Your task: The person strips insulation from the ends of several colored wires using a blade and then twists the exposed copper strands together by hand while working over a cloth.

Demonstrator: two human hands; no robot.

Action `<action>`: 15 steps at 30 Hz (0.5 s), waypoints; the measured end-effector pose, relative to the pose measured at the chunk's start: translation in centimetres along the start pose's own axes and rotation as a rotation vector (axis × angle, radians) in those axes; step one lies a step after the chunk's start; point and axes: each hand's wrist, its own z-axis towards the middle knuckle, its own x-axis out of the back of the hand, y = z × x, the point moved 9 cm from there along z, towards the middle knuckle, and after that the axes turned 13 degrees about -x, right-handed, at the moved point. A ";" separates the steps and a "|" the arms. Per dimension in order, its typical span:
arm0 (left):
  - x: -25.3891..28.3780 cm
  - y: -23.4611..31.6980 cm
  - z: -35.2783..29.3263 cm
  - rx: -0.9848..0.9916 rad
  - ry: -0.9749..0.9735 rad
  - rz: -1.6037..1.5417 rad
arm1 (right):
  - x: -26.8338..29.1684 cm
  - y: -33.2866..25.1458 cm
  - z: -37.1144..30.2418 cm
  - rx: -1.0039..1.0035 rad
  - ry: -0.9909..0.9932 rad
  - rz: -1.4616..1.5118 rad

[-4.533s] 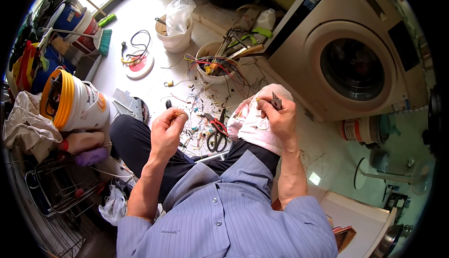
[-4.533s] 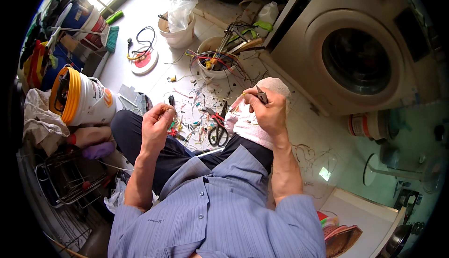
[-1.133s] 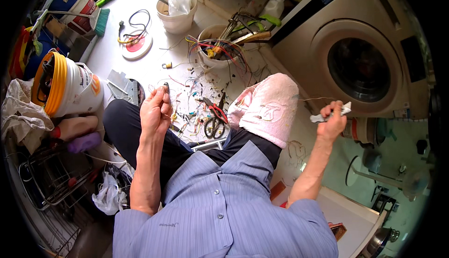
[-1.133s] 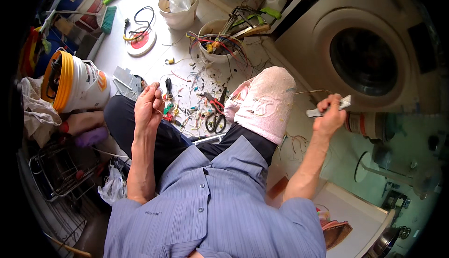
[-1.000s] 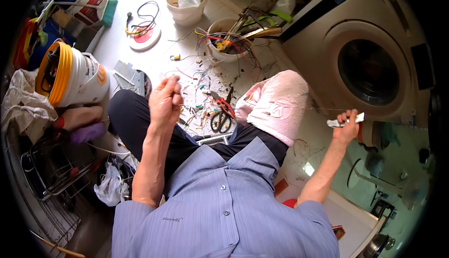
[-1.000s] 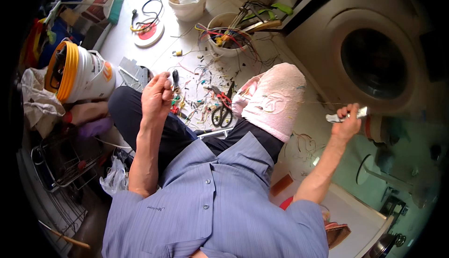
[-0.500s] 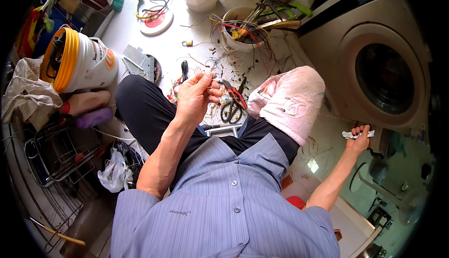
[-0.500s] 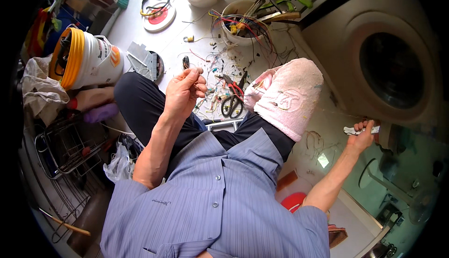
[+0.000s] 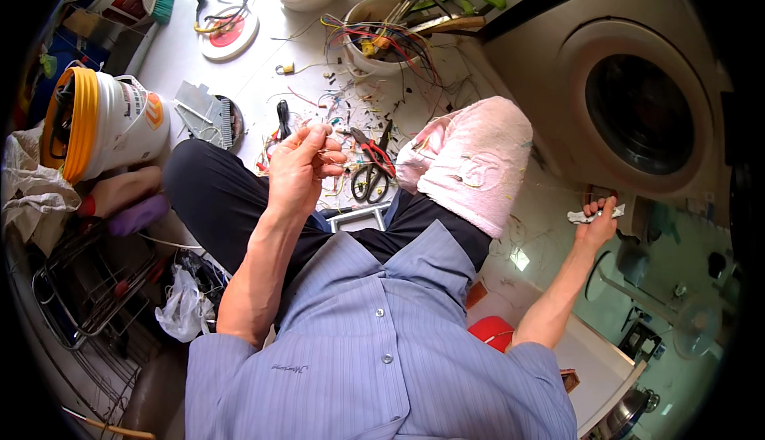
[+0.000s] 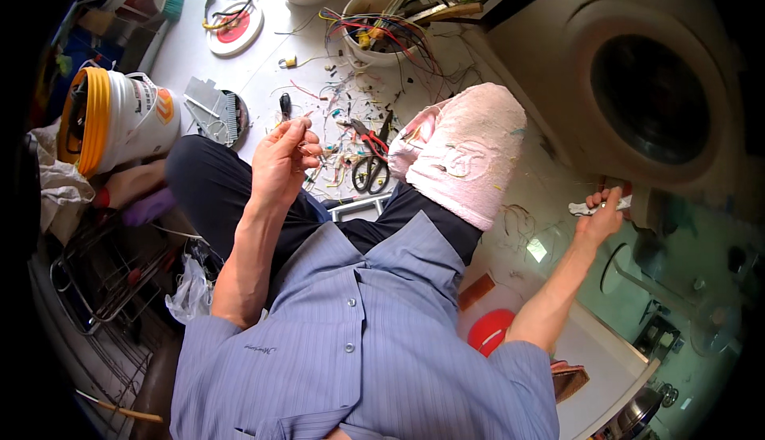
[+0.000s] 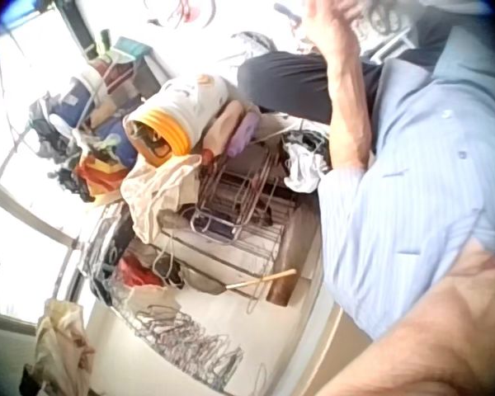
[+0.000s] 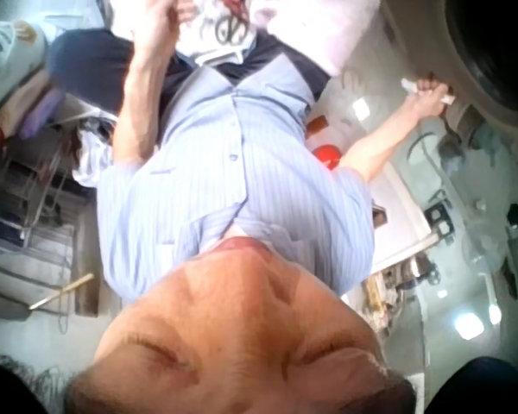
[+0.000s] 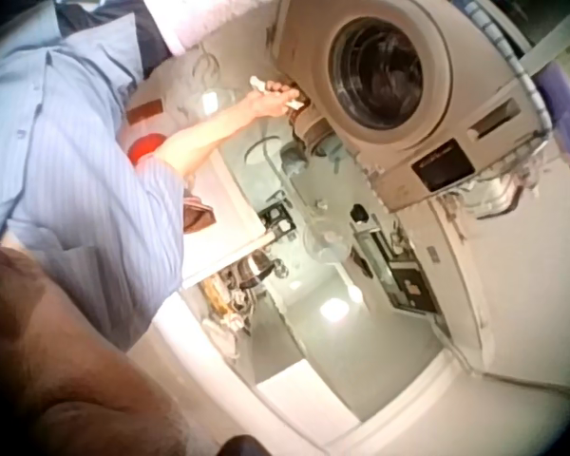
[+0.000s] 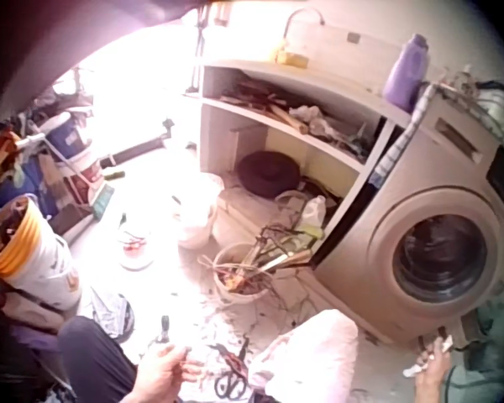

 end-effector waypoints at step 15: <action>-4.2 -0.3 -1.1 0.138 -0.252 -0.170 | -11.3 -3.1 -7.6 -0.013 -0.509 -0.087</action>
